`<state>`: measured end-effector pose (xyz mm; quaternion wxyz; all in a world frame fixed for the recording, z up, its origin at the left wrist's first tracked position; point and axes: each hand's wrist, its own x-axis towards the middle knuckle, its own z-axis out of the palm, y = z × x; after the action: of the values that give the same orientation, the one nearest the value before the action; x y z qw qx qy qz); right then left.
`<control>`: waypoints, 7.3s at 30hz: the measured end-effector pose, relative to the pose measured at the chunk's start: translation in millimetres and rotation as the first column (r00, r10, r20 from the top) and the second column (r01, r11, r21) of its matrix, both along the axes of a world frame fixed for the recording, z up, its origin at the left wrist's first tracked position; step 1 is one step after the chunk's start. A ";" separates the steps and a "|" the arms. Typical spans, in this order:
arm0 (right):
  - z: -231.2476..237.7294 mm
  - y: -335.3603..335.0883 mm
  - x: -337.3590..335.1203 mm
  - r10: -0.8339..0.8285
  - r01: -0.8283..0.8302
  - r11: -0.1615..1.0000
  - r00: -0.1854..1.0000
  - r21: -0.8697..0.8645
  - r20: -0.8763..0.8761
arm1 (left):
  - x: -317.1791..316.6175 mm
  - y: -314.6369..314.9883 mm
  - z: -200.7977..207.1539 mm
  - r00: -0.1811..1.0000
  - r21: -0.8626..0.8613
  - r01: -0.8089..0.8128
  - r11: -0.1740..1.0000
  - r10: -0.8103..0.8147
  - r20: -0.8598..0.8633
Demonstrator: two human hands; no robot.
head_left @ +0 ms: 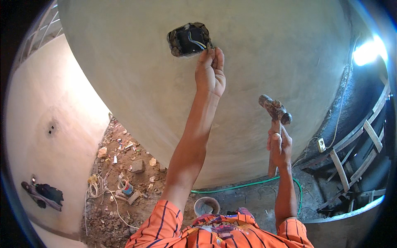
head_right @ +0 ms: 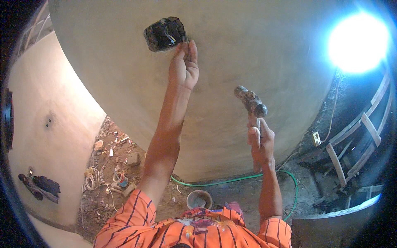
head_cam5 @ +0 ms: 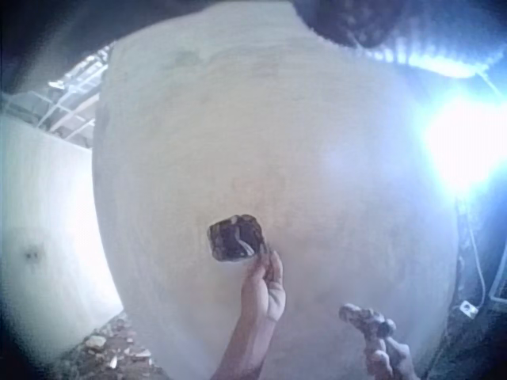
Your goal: The person uses a hammer to tap a black electrical box into a hole in a plaster wall. They repeatedly adjust the box, tap it with the hammer, and pick up small debris from the floor to place into the hole around the box.
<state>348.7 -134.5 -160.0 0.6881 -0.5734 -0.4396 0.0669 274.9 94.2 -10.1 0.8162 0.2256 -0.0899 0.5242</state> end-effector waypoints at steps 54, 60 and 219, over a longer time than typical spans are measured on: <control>76.9 185.3 -72.4 -0.197 0.181 0.937 0.980 0.298 0.024 | -114.9 61.5 57.6 -0.195 0.675 0.143 -0.724 0.648 0.736; 69.3 182.4 -87.4 -0.190 0.203 0.910 0.979 0.361 -0.072 | -113.1 75.2 51.7 -0.206 0.643 0.091 -0.760 0.617 0.759; -566.8 420.6 -636.7 -0.459 -0.820 0.200 0.405 -0.537 -0.791 | -878.1 260.8 -831.2 -0.582 -0.269 0.039 0.962 -0.197 -0.789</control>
<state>-288.0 286.1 -726.8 0.2615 -0.6454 0.0581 0.7153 -603.3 355.0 -841.3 0.5287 0.5156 0.6714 -0.0618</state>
